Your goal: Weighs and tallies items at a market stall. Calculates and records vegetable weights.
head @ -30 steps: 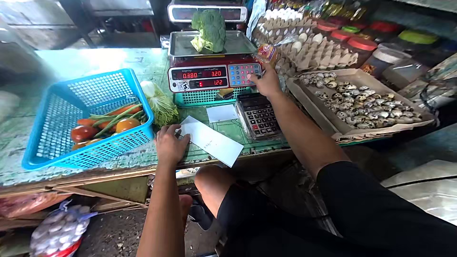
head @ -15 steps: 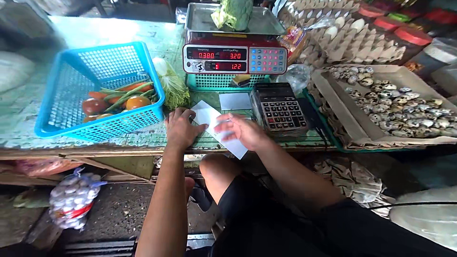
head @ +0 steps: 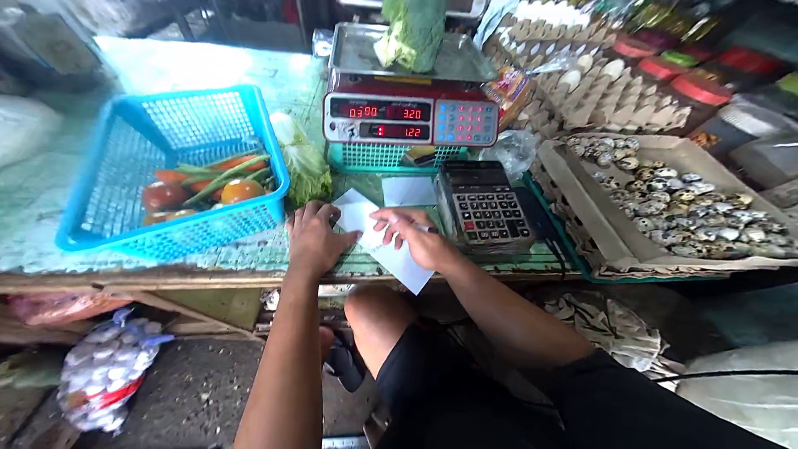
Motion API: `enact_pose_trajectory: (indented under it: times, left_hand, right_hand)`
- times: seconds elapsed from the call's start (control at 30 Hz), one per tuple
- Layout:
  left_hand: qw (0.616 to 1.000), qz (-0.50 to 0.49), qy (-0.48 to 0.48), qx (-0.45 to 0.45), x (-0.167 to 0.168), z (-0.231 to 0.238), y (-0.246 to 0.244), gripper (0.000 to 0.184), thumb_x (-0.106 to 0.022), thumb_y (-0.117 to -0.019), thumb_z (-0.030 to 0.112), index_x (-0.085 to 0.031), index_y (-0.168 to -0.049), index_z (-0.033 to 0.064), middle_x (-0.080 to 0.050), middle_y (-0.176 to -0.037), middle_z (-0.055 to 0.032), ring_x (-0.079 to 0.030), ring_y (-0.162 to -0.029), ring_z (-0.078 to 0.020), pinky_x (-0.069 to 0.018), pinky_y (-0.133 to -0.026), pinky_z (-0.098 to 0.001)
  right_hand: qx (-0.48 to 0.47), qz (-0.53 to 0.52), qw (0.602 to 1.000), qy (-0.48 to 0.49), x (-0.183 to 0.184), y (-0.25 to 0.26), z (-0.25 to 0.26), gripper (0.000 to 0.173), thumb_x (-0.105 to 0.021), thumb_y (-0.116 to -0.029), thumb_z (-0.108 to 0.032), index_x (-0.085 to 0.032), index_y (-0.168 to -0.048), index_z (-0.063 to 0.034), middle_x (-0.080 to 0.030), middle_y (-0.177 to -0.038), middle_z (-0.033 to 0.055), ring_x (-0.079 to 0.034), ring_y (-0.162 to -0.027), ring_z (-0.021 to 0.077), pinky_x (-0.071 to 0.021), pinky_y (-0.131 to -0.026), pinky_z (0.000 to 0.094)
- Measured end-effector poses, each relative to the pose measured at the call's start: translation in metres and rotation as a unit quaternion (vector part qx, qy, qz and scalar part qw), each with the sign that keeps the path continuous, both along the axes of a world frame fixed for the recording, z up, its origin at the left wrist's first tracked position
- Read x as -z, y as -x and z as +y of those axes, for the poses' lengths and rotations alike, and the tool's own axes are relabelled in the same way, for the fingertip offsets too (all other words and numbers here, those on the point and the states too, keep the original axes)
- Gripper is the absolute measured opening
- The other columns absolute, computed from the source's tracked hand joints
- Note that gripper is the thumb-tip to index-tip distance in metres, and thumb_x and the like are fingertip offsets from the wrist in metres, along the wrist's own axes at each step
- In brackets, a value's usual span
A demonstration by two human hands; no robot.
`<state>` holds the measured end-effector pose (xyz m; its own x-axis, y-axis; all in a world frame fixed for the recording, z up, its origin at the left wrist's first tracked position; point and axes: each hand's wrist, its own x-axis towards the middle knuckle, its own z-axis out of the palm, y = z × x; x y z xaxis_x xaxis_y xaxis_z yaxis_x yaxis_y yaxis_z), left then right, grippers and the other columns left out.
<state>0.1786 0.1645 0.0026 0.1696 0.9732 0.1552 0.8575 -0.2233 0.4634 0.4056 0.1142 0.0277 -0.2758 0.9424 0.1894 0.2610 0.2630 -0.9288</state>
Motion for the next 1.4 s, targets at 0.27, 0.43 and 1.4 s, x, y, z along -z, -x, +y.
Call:
enact_pose_trajectory:
  times: [0.27, 0.43, 1.4]
  left_hand:
    - [1.000, -0.014, 0.012, 0.001, -0.003, -0.002, -0.001, 0.059, -0.086, -0.0769, 0.054, -0.071, -0.117, 0.0137, -0.060, -0.135, -0.0141, -0.050, -0.131, -0.0384, -0.0317, -0.112, -0.0651]
    - [1.000, 0.000, 0.026, -0.001, -0.006, 0.000, -0.001, 0.061, -0.082, -0.0765, 0.060, -0.071, -0.118, 0.0169, -0.059, -0.137, -0.0105, -0.048, -0.134, -0.0357, -0.0311, -0.113, -0.0630]
    - [1.000, 0.008, 0.019, 0.004, -0.006, 0.002, -0.001, 0.062, -0.081, -0.0772, 0.061, -0.070, -0.118, 0.0163, -0.058, -0.136, -0.0105, -0.048, -0.134, -0.0341, -0.0300, -0.114, -0.0610]
  right_hand:
    - [-0.016, -0.009, 1.000, -0.011, 0.016, -0.001, 0.016, 0.037, -0.037, -0.1047, -0.016, -0.067, -0.086, -0.0042, -0.065, -0.072, 0.0001, -0.055, -0.056, 0.0044, -0.0458, -0.051, 0.0211]
    - [-0.015, -0.042, 0.997, -0.065, 0.016, 0.001, 0.018, 0.029, -0.044, -0.0926, -0.003, -0.061, -0.070, -0.0069, -0.058, -0.062, -0.0019, -0.052, -0.055, 0.0043, -0.0418, -0.051, 0.0226]
    - [0.040, -0.004, 0.996, -0.079, 0.021, 0.002, 0.020, 0.028, -0.047, -0.0899, -0.002, -0.060, -0.066, -0.0092, -0.060, -0.062, -0.0031, -0.054, -0.054, 0.0034, -0.0438, -0.049, 0.0215]
